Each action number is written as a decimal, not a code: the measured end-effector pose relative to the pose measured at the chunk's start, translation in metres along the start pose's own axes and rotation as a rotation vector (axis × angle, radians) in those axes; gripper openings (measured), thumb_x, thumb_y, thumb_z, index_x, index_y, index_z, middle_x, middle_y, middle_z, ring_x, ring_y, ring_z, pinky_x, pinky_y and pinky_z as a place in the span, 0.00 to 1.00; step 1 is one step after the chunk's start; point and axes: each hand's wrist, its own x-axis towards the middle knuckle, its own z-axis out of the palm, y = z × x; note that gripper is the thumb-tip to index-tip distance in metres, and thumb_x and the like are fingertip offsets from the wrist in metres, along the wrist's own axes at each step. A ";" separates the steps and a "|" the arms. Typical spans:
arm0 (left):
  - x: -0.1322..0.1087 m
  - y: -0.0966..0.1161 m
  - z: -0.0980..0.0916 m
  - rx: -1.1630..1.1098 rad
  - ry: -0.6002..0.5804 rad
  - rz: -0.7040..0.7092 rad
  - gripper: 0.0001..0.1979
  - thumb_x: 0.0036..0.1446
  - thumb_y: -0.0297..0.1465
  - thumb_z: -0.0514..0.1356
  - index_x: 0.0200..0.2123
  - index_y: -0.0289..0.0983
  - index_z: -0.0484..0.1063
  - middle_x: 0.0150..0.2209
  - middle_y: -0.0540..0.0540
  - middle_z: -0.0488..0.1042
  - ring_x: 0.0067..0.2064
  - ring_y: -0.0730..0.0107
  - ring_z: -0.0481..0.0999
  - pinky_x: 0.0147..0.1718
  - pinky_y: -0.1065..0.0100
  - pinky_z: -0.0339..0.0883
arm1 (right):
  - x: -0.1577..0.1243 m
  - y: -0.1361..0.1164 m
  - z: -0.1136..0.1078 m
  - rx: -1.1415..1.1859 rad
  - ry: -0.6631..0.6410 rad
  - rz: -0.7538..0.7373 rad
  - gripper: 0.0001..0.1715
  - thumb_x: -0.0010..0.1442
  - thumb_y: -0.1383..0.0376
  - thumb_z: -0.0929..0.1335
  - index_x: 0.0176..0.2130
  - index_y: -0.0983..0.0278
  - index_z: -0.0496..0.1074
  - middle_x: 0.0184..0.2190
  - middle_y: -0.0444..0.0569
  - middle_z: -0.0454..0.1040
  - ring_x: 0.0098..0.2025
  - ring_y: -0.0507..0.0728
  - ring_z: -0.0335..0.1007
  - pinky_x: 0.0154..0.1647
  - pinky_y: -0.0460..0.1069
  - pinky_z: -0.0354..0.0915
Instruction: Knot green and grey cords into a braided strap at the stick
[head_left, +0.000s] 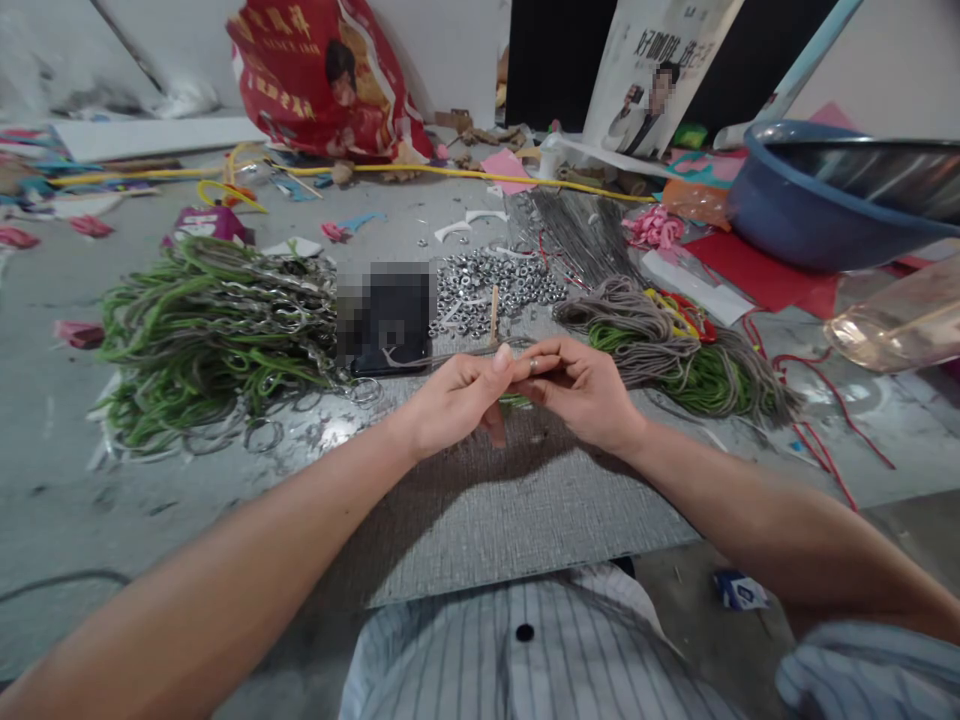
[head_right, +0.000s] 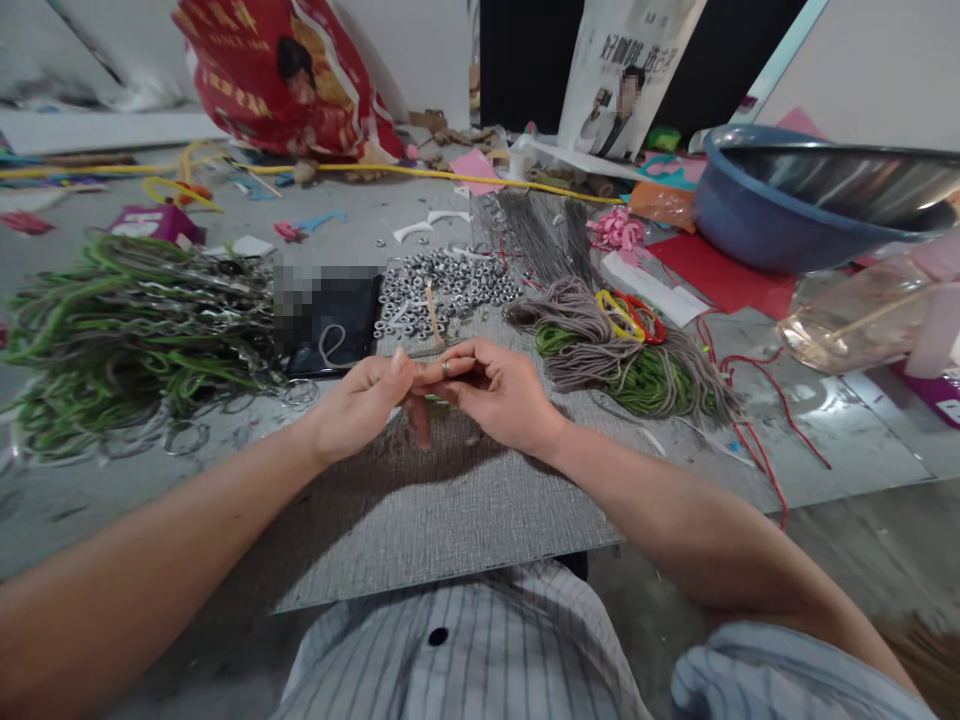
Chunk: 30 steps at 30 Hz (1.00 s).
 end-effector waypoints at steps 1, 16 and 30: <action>0.000 0.000 0.000 0.000 0.001 0.001 0.37 0.50 0.58 0.39 0.15 0.35 0.69 0.12 0.46 0.69 0.18 0.71 0.71 0.28 0.68 0.66 | 0.000 0.000 0.000 -0.003 -0.002 -0.004 0.10 0.49 0.64 0.69 0.33 0.64 0.66 0.28 0.43 0.71 0.31 0.48 0.68 0.33 0.46 0.66; 0.009 -0.010 -0.004 -0.378 0.044 -0.077 0.17 0.46 0.39 0.62 0.38 0.36 0.74 0.26 0.50 0.75 0.16 0.78 0.69 0.17 0.74 0.64 | 0.011 0.007 -0.005 0.149 -0.134 0.134 0.18 0.45 0.60 0.72 0.37 0.63 0.68 0.32 0.43 0.72 0.33 0.49 0.69 0.38 0.47 0.67; 0.009 -0.008 -0.011 -0.500 -0.030 -0.172 0.11 0.47 0.37 0.62 0.27 0.33 0.70 0.23 0.48 0.76 0.20 0.76 0.71 0.20 0.73 0.63 | 0.013 0.009 -0.010 0.349 -0.140 0.305 0.12 0.46 0.61 0.71 0.32 0.63 0.71 0.26 0.40 0.73 0.27 0.47 0.69 0.32 0.46 0.67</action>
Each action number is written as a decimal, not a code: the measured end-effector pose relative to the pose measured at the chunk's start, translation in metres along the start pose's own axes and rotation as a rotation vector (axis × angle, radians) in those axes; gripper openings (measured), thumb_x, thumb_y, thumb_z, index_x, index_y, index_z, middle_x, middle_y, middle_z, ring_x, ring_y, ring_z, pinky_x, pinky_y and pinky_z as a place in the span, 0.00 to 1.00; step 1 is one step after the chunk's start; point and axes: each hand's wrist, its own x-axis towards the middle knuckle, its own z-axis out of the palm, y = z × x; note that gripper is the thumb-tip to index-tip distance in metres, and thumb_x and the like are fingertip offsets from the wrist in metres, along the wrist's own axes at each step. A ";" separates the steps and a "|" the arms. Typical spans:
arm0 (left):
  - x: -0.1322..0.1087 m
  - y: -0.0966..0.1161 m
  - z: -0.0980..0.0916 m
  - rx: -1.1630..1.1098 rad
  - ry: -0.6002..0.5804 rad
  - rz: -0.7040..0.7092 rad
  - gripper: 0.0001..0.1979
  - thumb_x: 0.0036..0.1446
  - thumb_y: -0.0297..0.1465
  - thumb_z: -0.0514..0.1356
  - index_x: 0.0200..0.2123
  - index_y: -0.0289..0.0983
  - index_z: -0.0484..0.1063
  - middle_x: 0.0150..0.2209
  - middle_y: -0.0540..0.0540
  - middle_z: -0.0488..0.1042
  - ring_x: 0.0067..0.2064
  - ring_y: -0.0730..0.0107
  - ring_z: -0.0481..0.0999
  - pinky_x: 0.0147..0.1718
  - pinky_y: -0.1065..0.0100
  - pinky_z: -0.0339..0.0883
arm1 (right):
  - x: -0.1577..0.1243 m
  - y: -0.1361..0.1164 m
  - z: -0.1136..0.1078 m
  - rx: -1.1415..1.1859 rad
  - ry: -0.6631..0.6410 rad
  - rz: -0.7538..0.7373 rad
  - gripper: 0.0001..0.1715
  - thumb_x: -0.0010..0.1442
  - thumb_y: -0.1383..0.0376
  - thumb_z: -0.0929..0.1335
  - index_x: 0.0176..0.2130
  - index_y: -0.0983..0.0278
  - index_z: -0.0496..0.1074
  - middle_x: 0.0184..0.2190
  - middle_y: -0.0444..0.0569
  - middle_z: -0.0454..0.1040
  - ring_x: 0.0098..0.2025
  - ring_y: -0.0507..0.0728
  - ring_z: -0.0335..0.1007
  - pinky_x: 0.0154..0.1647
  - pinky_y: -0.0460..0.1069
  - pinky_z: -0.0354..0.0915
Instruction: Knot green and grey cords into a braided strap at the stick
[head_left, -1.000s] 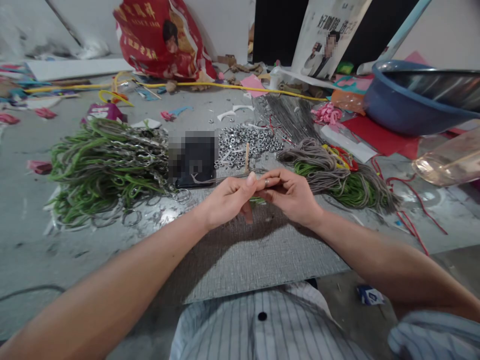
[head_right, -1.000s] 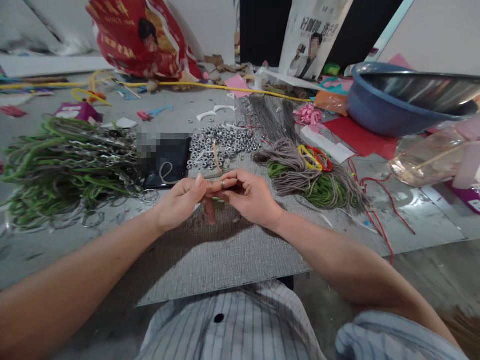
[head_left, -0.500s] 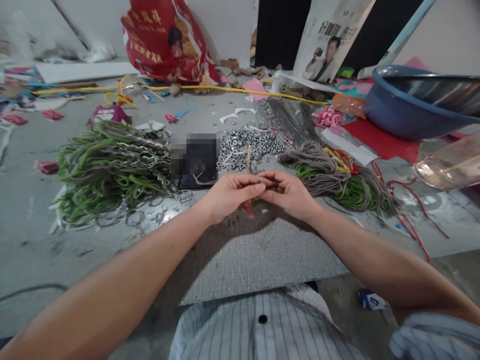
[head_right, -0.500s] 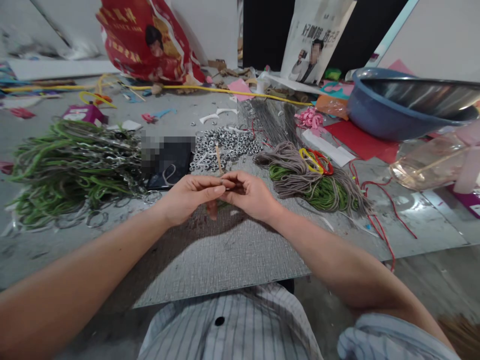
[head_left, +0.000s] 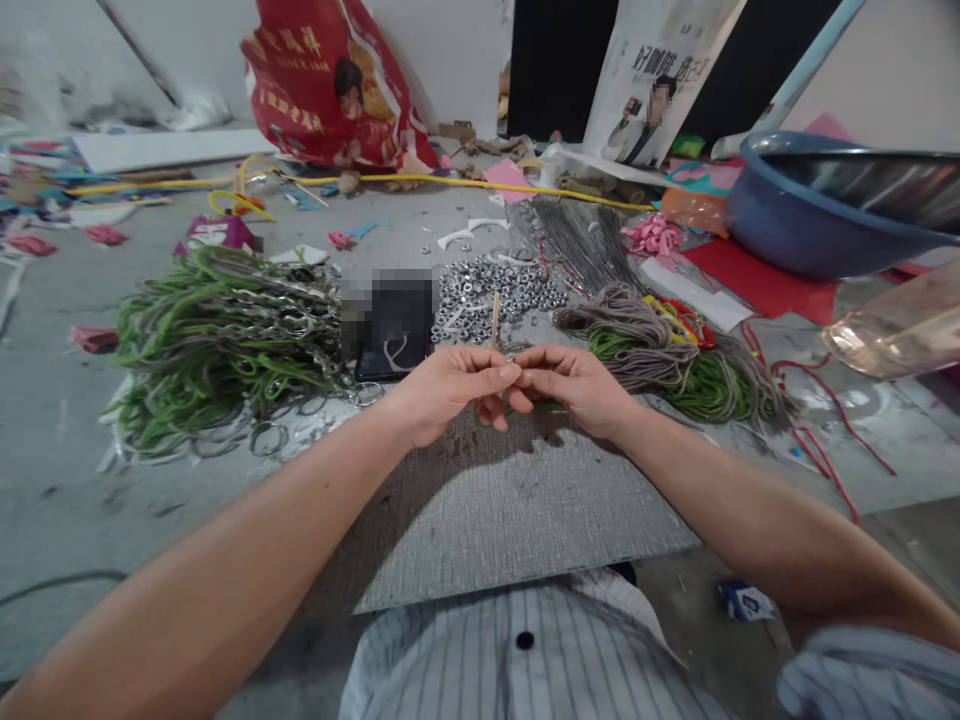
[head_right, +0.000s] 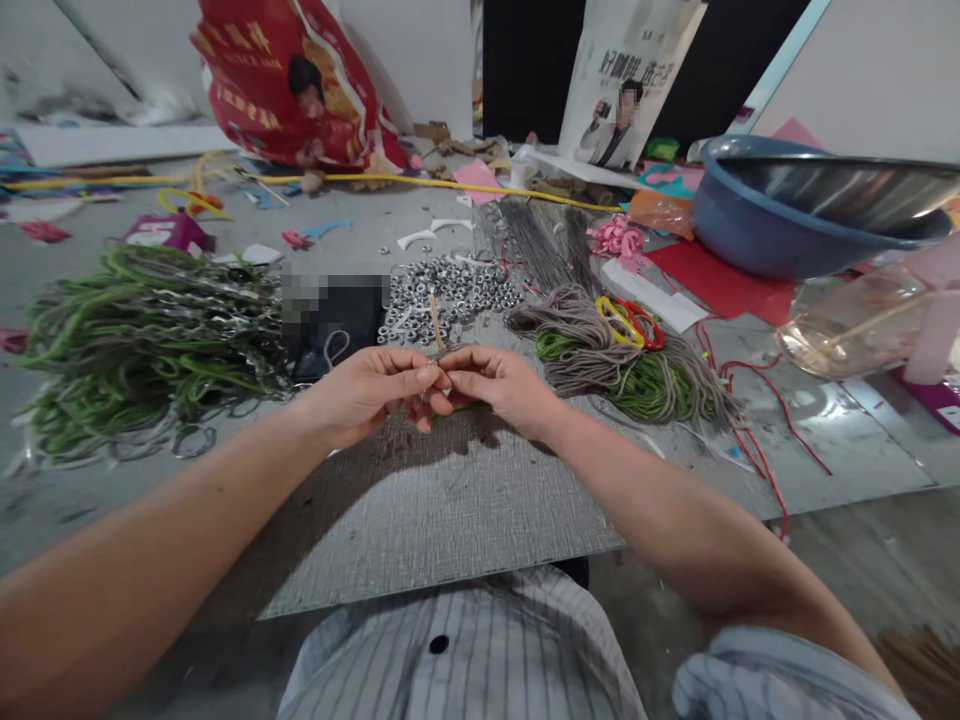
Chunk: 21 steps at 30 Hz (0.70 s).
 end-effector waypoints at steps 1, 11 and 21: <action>0.000 0.000 0.000 0.007 0.001 -0.014 0.11 0.47 0.36 0.62 0.27 0.33 0.70 0.23 0.48 0.76 0.20 0.76 0.71 0.20 0.73 0.63 | 0.000 0.000 0.000 -0.025 0.002 0.000 0.12 0.45 0.61 0.72 0.31 0.64 0.70 0.26 0.40 0.72 0.26 0.47 0.68 0.32 0.46 0.67; 0.003 0.000 -0.001 -0.072 0.027 0.054 0.09 0.50 0.34 0.59 0.24 0.34 0.67 0.17 0.51 0.71 0.20 0.77 0.69 0.23 0.74 0.61 | -0.001 0.003 0.005 -0.207 -0.046 -0.086 0.13 0.48 0.59 0.70 0.27 0.64 0.65 0.22 0.39 0.68 0.23 0.46 0.64 0.26 0.44 0.63; 0.002 -0.004 0.001 -0.013 -0.061 0.029 0.13 0.47 0.39 0.61 0.25 0.34 0.67 0.18 0.50 0.72 0.22 0.75 0.70 0.22 0.74 0.58 | 0.000 0.004 0.004 -0.180 -0.080 -0.008 0.12 0.51 0.59 0.68 0.29 0.65 0.64 0.22 0.41 0.70 0.21 0.46 0.64 0.23 0.44 0.62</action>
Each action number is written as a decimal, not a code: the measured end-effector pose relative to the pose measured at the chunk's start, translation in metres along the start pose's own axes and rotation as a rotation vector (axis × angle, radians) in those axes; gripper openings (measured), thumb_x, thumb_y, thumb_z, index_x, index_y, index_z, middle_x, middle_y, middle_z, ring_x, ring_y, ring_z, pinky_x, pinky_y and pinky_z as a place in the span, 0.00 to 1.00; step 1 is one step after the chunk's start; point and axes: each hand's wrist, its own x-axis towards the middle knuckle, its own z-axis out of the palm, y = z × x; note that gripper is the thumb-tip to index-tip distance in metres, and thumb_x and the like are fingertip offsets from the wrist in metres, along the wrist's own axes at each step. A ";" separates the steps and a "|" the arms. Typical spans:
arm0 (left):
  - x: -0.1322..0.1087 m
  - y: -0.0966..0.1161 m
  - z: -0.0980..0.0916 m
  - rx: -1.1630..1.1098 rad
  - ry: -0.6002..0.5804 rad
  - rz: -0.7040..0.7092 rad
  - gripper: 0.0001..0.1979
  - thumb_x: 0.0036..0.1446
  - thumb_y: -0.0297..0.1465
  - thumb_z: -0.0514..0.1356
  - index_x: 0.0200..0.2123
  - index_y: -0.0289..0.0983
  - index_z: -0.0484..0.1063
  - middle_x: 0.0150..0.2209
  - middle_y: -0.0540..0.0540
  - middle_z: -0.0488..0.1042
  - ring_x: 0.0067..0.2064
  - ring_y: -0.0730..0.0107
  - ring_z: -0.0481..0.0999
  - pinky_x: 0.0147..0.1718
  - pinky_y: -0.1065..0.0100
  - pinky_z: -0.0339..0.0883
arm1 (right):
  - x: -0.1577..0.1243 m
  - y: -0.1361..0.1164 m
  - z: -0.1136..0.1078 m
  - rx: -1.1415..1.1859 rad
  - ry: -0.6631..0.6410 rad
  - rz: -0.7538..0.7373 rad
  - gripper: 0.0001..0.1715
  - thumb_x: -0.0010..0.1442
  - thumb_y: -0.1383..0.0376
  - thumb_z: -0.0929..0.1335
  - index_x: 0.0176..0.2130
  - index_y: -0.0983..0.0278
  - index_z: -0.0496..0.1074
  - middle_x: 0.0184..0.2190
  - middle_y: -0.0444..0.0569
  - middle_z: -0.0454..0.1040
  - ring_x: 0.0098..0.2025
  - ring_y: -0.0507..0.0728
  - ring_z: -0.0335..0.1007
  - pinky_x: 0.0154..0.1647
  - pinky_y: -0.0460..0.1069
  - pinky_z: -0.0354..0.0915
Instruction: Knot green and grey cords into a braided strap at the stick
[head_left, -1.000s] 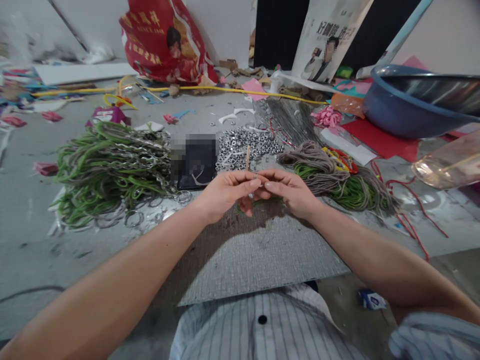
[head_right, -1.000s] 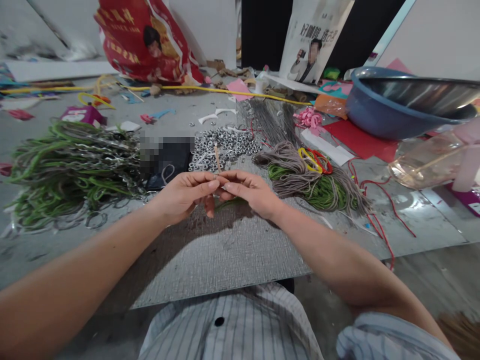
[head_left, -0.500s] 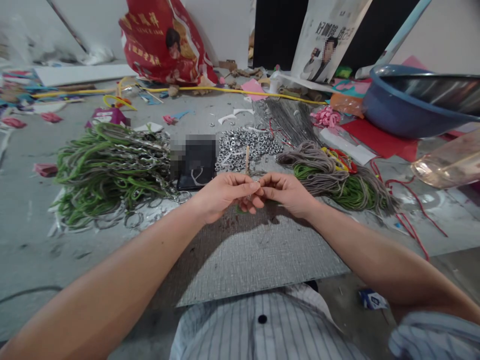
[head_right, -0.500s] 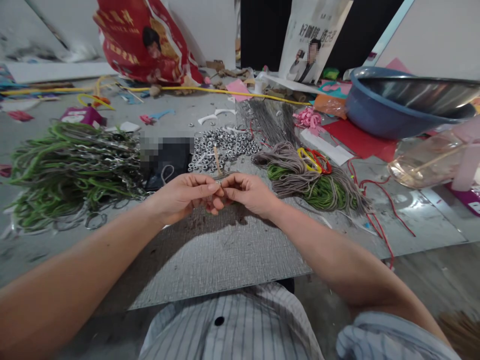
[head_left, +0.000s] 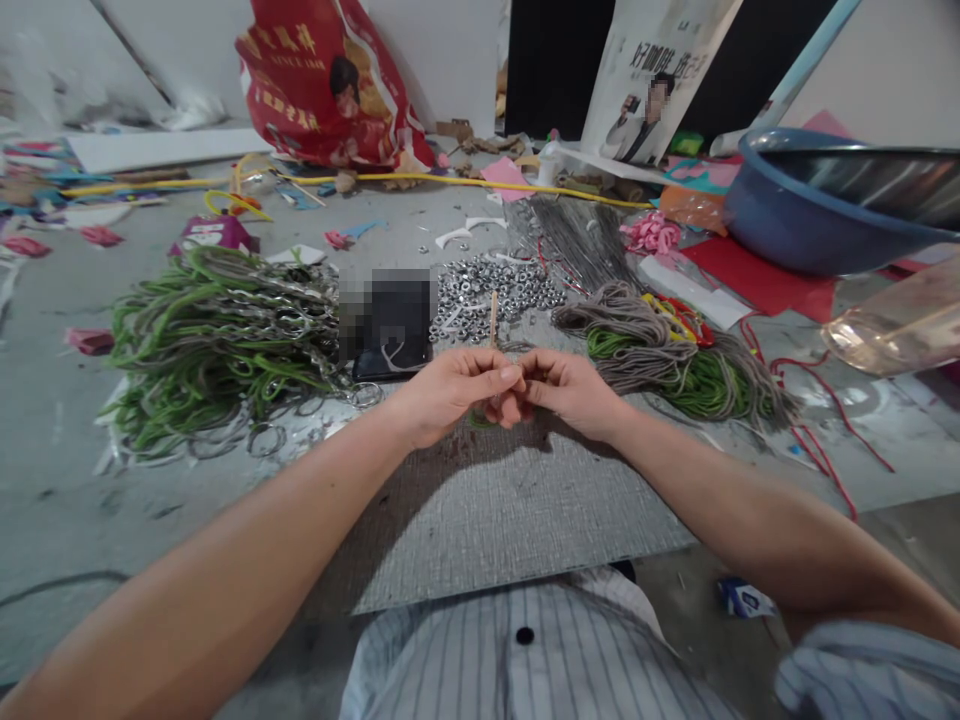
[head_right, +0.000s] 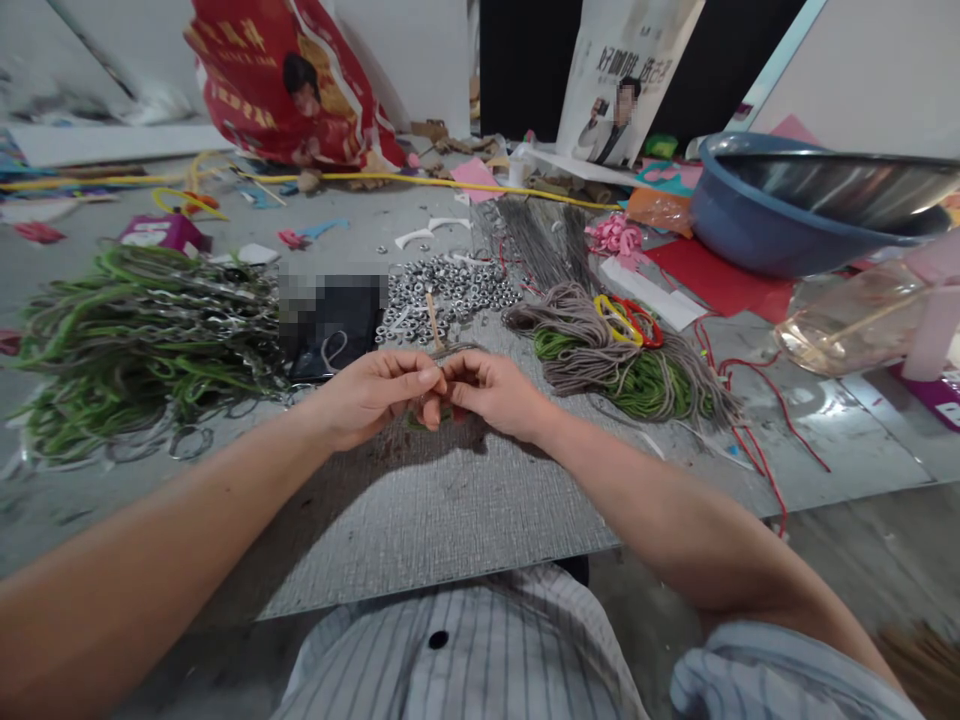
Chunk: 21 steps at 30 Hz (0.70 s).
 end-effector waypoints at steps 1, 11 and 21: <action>0.000 0.000 0.000 -0.004 0.004 -0.007 0.13 0.47 0.39 0.61 0.24 0.34 0.68 0.18 0.49 0.72 0.22 0.75 0.70 0.22 0.74 0.58 | 0.000 0.000 0.000 -0.014 0.001 -0.007 0.10 0.51 0.60 0.68 0.29 0.65 0.64 0.21 0.41 0.70 0.21 0.46 0.64 0.22 0.44 0.62; 0.002 0.002 0.009 -0.119 0.262 0.011 0.14 0.50 0.39 0.58 0.21 0.34 0.65 0.15 0.50 0.69 0.19 0.76 0.68 0.22 0.73 0.59 | -0.007 -0.001 0.005 -0.485 0.194 -0.247 0.06 0.52 0.65 0.65 0.26 0.64 0.63 0.19 0.40 0.65 0.20 0.45 0.59 0.20 0.43 0.57; -0.003 0.005 0.013 -0.148 0.228 0.067 0.14 0.44 0.33 0.63 0.35 0.35 0.69 0.24 0.52 0.69 0.22 0.77 0.69 0.20 0.73 0.63 | -0.005 -0.001 -0.003 -0.585 0.343 -0.425 0.03 0.53 0.67 0.64 0.28 0.63 0.66 0.22 0.41 0.68 0.22 0.47 0.61 0.24 0.44 0.58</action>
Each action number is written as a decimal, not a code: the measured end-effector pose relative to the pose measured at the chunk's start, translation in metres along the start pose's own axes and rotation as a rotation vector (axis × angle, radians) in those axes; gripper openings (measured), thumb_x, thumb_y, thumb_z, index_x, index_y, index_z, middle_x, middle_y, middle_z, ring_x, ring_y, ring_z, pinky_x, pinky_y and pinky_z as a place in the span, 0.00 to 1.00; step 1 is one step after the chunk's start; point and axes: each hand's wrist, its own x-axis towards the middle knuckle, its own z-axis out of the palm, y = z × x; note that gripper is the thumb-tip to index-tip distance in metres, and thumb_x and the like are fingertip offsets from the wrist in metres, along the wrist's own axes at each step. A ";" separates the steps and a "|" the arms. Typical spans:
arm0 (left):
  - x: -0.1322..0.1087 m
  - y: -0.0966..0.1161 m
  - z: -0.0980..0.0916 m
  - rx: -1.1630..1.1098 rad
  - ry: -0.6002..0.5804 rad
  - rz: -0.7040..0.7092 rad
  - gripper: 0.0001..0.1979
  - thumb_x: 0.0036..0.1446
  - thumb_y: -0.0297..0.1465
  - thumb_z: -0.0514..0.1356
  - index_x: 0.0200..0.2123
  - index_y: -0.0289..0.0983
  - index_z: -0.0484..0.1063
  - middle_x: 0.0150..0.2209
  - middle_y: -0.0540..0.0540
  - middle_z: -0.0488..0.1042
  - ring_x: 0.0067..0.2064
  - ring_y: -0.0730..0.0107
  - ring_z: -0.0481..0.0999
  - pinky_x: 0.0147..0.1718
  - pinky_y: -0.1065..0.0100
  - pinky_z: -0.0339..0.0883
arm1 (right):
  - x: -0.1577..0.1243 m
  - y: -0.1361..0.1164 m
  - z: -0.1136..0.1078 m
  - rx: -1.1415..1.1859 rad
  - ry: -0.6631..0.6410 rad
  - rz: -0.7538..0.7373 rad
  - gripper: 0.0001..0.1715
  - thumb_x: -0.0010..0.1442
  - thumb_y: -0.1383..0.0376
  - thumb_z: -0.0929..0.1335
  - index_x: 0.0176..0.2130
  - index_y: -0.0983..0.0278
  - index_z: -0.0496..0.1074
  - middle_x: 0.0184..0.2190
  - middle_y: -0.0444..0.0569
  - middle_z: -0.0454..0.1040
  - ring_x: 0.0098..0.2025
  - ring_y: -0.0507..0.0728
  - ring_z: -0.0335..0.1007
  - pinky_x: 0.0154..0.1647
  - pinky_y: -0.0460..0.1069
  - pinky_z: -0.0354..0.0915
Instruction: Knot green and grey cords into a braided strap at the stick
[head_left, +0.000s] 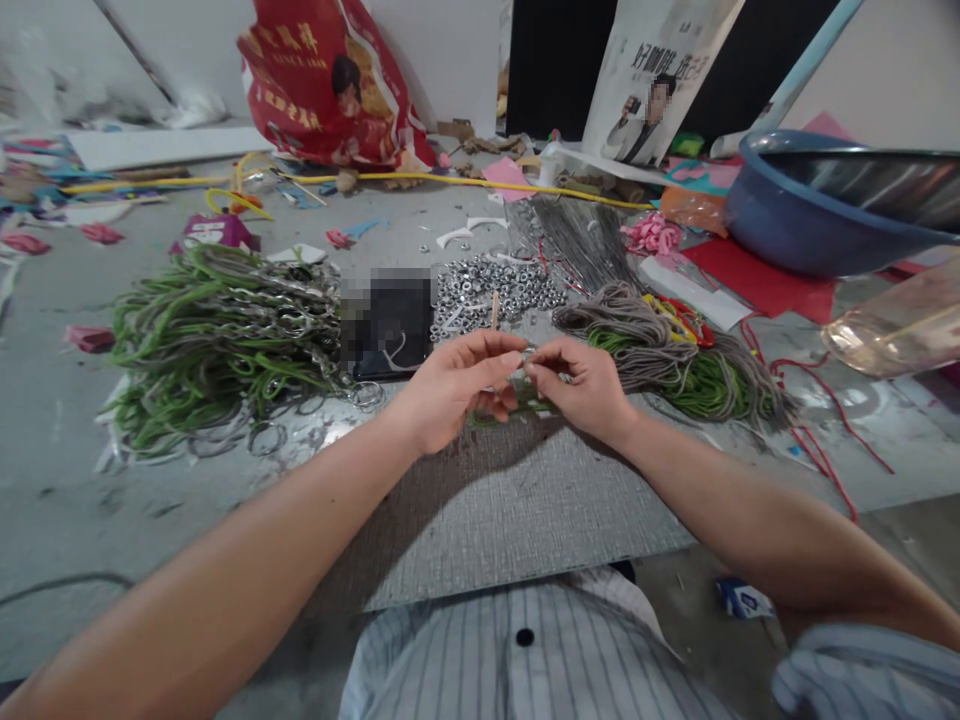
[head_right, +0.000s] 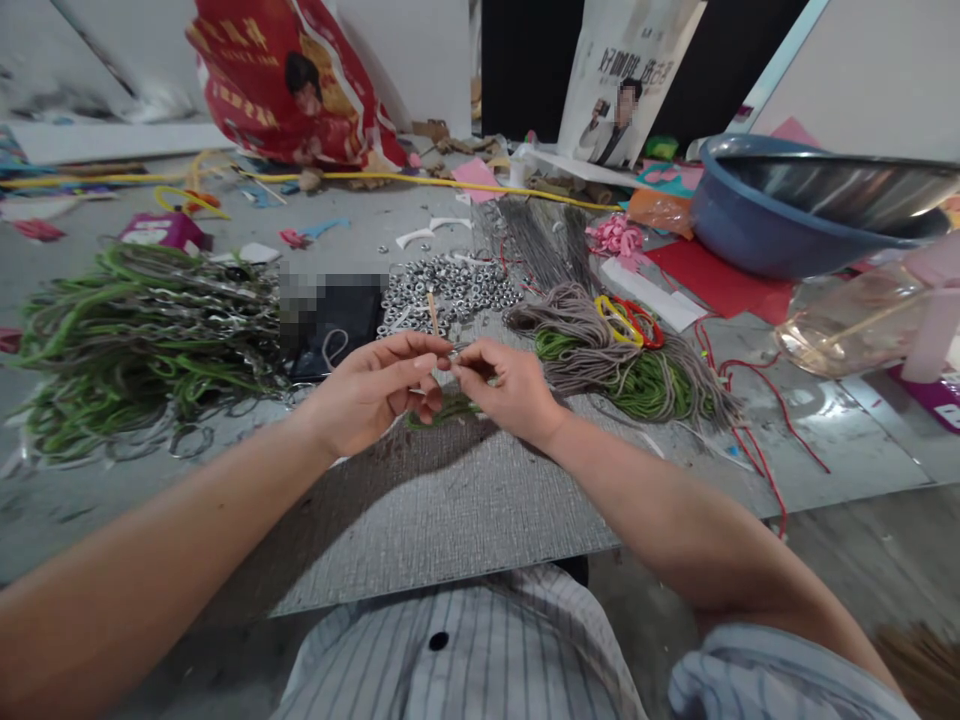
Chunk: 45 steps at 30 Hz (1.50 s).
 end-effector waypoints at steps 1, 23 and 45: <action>0.000 -0.001 0.000 0.043 0.005 0.012 0.16 0.44 0.33 0.64 0.38 0.36 0.68 0.23 0.53 0.69 0.23 0.76 0.69 0.20 0.73 0.64 | 0.000 0.000 0.000 0.010 0.003 0.014 0.03 0.53 0.67 0.64 0.27 0.63 0.66 0.22 0.41 0.68 0.22 0.47 0.60 0.23 0.44 0.58; 0.004 0.002 -0.010 0.150 -0.170 -0.150 0.13 0.47 0.37 0.62 0.26 0.35 0.64 0.17 0.53 0.72 0.13 0.77 0.67 0.10 0.77 0.59 | 0.006 -0.007 -0.006 1.027 -0.450 0.655 0.15 0.51 0.58 0.69 0.32 0.63 0.61 0.20 0.40 0.75 0.12 0.48 0.66 0.17 0.43 0.68; 0.005 -0.005 -0.014 0.036 -0.389 -0.074 0.16 0.47 0.40 0.62 0.24 0.32 0.67 0.21 0.49 0.73 0.20 0.77 0.71 0.18 0.76 0.66 | 0.004 -0.011 -0.004 1.048 -0.454 0.633 0.17 0.49 0.54 0.70 0.27 0.66 0.65 0.18 0.43 0.74 0.22 0.52 0.73 0.24 0.45 0.70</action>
